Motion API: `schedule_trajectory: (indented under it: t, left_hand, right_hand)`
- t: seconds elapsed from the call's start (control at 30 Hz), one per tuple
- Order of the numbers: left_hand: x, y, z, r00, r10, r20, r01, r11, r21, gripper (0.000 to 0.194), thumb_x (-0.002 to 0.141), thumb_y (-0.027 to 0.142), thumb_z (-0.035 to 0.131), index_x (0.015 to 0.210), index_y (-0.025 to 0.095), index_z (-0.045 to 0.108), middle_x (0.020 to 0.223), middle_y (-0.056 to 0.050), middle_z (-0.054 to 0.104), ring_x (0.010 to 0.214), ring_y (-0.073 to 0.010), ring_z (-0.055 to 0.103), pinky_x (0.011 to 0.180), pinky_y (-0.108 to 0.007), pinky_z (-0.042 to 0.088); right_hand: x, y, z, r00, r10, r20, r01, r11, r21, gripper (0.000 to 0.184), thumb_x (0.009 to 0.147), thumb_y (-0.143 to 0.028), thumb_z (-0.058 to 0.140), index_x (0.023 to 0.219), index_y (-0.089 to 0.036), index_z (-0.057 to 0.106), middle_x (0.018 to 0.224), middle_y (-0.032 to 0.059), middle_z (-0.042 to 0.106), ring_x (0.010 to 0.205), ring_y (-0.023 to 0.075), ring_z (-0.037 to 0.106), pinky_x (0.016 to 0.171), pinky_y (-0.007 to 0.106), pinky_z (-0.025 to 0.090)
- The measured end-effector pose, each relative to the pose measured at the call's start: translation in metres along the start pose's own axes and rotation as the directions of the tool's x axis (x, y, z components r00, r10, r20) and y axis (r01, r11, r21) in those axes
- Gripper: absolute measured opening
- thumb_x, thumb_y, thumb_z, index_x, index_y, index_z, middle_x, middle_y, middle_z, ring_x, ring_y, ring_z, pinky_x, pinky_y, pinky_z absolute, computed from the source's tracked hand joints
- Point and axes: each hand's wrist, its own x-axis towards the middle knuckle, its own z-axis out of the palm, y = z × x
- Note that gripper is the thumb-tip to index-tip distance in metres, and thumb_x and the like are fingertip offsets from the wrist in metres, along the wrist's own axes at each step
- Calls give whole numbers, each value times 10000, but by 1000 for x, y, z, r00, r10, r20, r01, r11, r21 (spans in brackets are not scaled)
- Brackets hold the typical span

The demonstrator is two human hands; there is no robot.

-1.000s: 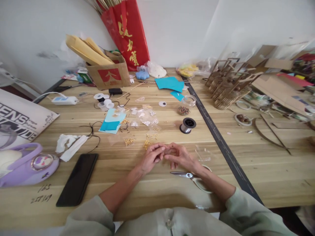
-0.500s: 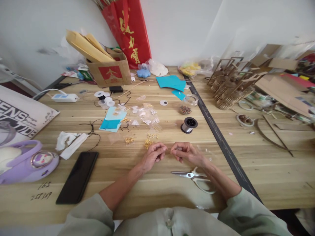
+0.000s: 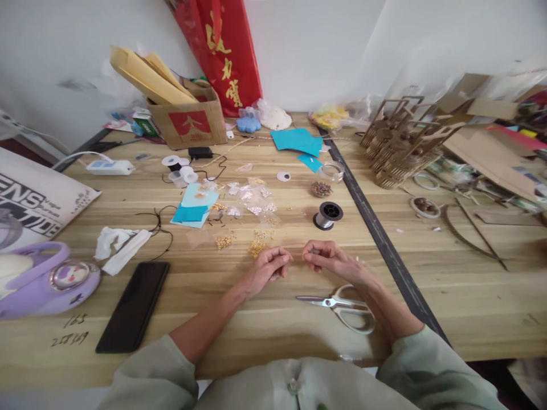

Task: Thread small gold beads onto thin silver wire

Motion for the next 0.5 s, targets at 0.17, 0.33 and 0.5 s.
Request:
schedule_trajectory:
  t: [0.17, 0.33, 0.5]
  left_hand:
    - [0, -6, 1, 998, 58, -9, -55, 977, 206, 269, 816, 406, 551, 787, 138, 541, 551, 28, 529, 452, -64, 413, 438, -180, 283]
    - [-1, -13, 2, 988, 153, 5, -139, 884, 447, 195, 864, 307, 470, 769, 150, 537, 559, 23, 521, 522, -95, 475, 535, -207, 347]
    - [-4, -11, 6, 979, 202, 1, -165, 796, 582, 169, 855, 247, 467, 719, 168, 529, 581, 26, 504, 547, -107, 453, 559, -218, 331]
  right_hand:
    - [1, 5, 3, 983, -148, -104, 106, 936, -337, 309, 894, -408, 495, 738, -157, 583, 830, 45, 584, 684, 115, 522, 540, 208, 386]
    - [-2, 3, 16, 912, -383, -147, 231, 776, -587, 243, 930, -322, 437, 781, -168, 552, 1169, 119, 551, 686, 108, 575, 575, 231, 423]
    - [-3, 6, 25, 942, -336, 8, 228, 621, -750, 250, 972, -318, 356, 865, -185, 539, 775, 70, 641, 631, 148, 589, 576, 237, 370]
